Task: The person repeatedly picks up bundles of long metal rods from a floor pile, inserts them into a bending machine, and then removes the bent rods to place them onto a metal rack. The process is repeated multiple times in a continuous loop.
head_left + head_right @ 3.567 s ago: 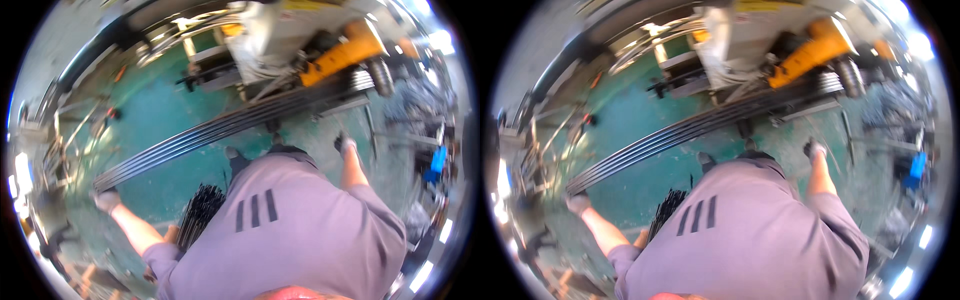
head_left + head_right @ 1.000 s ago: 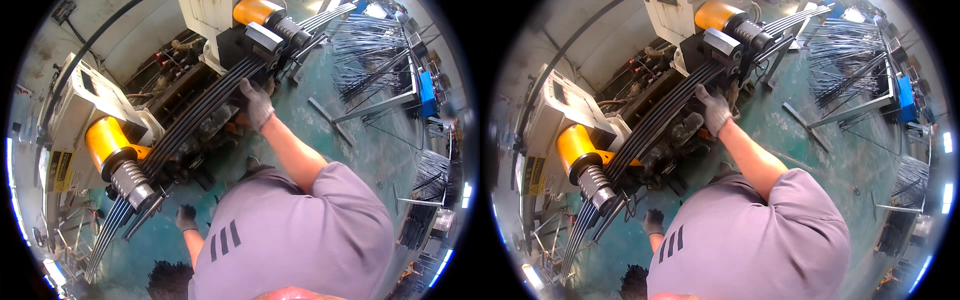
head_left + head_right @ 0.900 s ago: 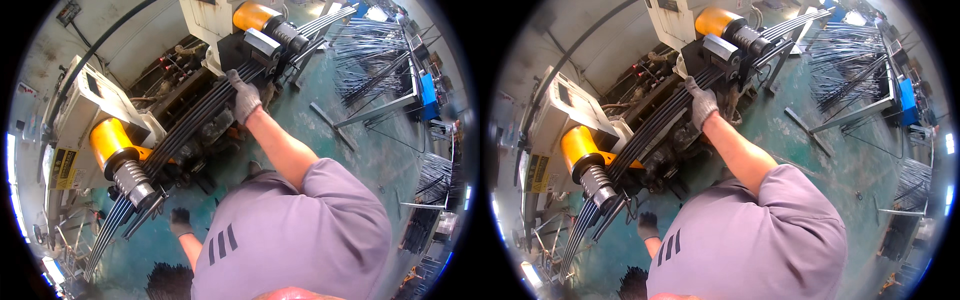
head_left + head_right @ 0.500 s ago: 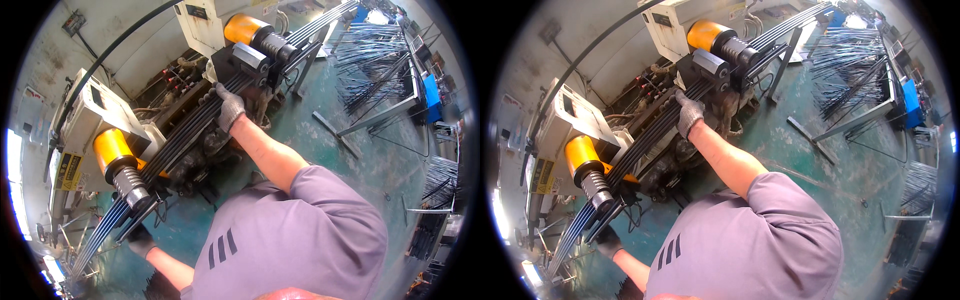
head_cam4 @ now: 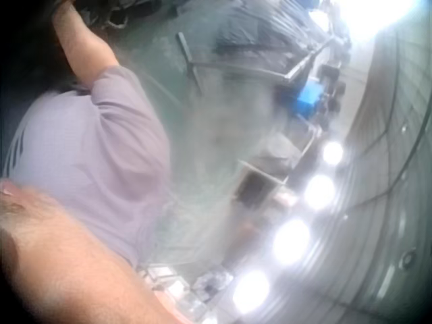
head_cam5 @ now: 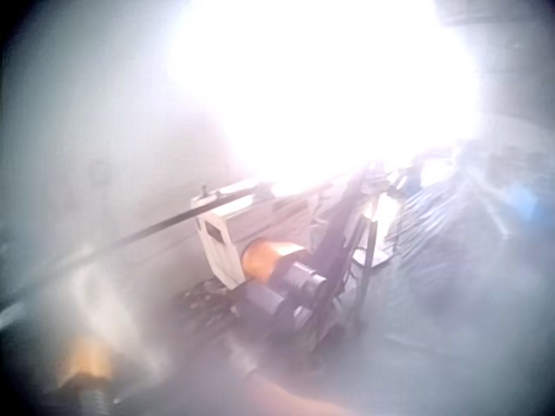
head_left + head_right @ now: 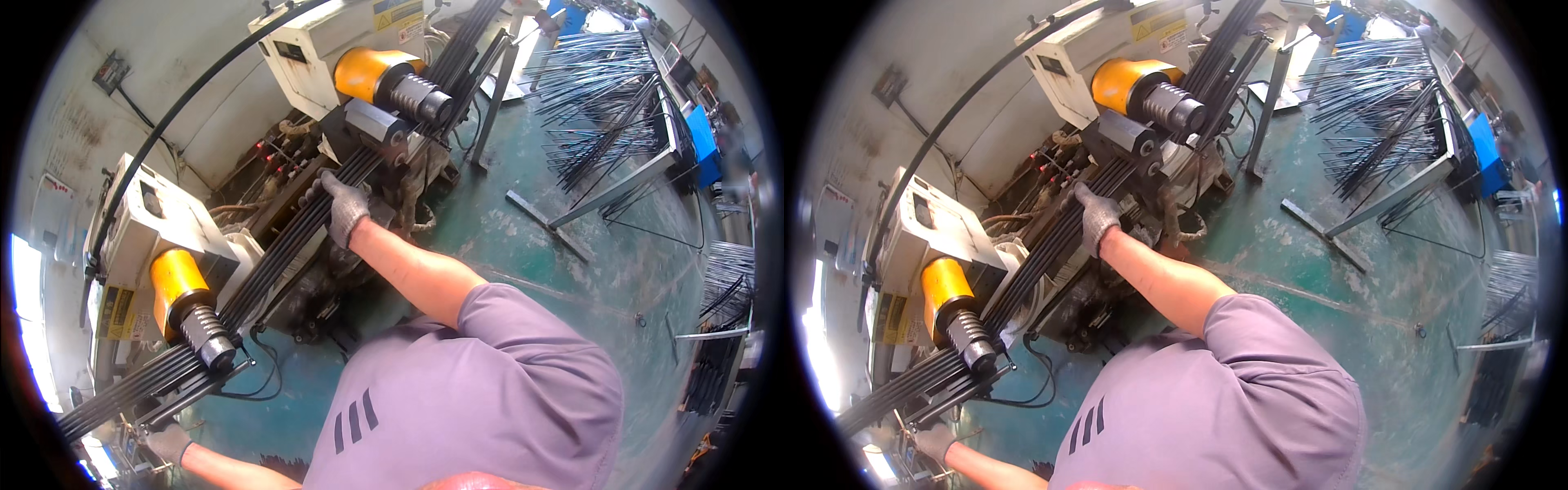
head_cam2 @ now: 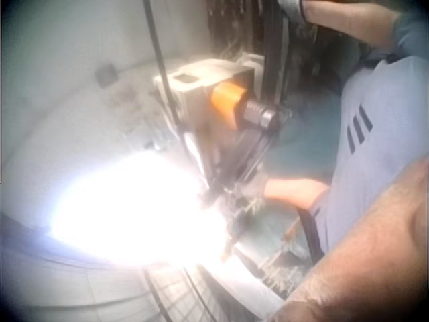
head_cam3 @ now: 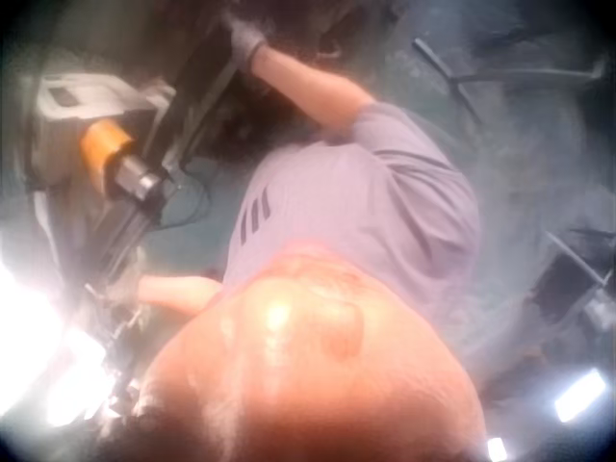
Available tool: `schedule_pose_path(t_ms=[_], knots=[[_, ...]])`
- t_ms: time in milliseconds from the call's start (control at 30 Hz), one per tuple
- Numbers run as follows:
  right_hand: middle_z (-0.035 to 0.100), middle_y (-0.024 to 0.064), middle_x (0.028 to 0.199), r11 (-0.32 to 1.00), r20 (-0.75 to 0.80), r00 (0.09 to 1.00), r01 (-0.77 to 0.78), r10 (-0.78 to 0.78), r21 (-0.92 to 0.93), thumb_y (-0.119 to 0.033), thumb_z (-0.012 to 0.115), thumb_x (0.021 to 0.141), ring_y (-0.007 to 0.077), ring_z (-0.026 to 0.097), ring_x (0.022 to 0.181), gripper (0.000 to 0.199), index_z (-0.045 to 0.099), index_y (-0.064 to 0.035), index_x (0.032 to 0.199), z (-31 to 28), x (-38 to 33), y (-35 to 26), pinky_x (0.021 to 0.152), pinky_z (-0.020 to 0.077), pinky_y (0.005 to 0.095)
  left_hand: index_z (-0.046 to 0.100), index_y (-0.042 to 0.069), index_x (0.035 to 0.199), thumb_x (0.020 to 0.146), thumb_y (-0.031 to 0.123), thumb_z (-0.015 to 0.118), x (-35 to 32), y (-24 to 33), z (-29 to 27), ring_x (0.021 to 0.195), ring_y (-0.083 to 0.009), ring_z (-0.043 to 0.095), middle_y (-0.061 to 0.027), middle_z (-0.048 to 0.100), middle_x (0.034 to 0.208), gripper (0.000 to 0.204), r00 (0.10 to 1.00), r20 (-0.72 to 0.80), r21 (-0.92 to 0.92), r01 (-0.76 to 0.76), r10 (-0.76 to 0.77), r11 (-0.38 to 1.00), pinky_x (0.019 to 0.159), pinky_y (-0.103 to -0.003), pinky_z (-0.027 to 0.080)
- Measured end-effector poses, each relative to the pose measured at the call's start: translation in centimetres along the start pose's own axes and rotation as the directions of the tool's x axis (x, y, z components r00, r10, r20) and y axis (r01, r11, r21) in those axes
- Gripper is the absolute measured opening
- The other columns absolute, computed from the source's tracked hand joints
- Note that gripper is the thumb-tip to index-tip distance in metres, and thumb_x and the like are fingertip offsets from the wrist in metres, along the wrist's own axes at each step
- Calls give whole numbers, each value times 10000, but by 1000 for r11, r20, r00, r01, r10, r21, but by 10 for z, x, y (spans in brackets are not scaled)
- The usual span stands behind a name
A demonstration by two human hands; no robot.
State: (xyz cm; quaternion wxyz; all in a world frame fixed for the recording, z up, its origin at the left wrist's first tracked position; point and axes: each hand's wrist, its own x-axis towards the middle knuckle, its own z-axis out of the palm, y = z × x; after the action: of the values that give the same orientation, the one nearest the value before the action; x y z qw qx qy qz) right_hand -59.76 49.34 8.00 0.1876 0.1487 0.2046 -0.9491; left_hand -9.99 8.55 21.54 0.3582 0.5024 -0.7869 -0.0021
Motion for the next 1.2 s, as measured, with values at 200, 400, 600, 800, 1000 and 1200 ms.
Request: schedule_pose_path(t_ms=[200, 400, 600, 800, 1000, 1200], knots=[[677, 53, 871, 1000, 15, 1000, 0, 0, 1, -164, 675, 1113, 249, 714, 763, 86, 653, -85, 1136, 1, -1, -1, 770, 675, 488, 655, 6, 1472, 1039, 233, 678, 76, 88, -69, 1287, -389, 691, -238, 718, 1381, 490, 992, -81, -750, 1, -93, 661, 1120, -463, 502], [672, 57, 871, 998, -22, 1000, 15, -16, -60, -157, 680, 1109, 241, 713, 767, 98, 651, -70, 1142, 3, -1, -3, 758, 672, 471, 575, 62, 1598, 1118, 324, 560, 111, 202, -111, 1424, -357, 601, -196, 630, 1535, 546, 993, 4, -804, -65, 114, 591, 1242, -458, 404], [700, 57, 876, 998, 31, 1000, 0, 2, -55, -178, 722, 1085, 248, 738, 755, 130, 665, -75, 1142, 1, -1, -3, 736, 672, 461, 574, 61, 1623, 1159, 414, 497, 104, 306, -90, 1492, -326, 561, -169, 623, 1574, 588, 974, 79, -738, -86, 212, 670, 1298, -458, 363], [705, 55, 912, 999, 60, 998, 13, -10, -36, -165, 714, 1086, 244, 743, 790, 118, 667, -91, 1165, -1, -5, -3, 752, 671, 458, 669, 65, 1530, 1124, 459, 547, 110, 317, -81, 1481, -314, 578, -157, 680, 1507, 578, 960, 73, -592, -175, 269, 787, 1296, -474, 367], [706, 54, 922, 999, 36, 999, 0, 2, -51, -135, 685, 1095, 250, 748, 803, 143, 667, -63, 1216, -2, -2, -1, 767, 668, 464, 691, 78, 1498, 1112, 470, 554, 120, 299, -86, 1481, -319, 577, -167, 682, 1507, 567, 935, 125, -515, -226, 333, 827, 1309, -512, 344], [711, 55, 928, 998, 81, 996, 41, -38, -40, -140, 681, 1101, 257, 751, 802, 139, 669, -58, 1213, -4, 0, 1, 774, 667, 465, 692, 66, 1484, 1113, 477, 559, 117, 298, -81, 1456, -326, 594, -168, 684, 1491, 569, 932, 88, -544, -251, 352, 801, 1295, -524, 357]])
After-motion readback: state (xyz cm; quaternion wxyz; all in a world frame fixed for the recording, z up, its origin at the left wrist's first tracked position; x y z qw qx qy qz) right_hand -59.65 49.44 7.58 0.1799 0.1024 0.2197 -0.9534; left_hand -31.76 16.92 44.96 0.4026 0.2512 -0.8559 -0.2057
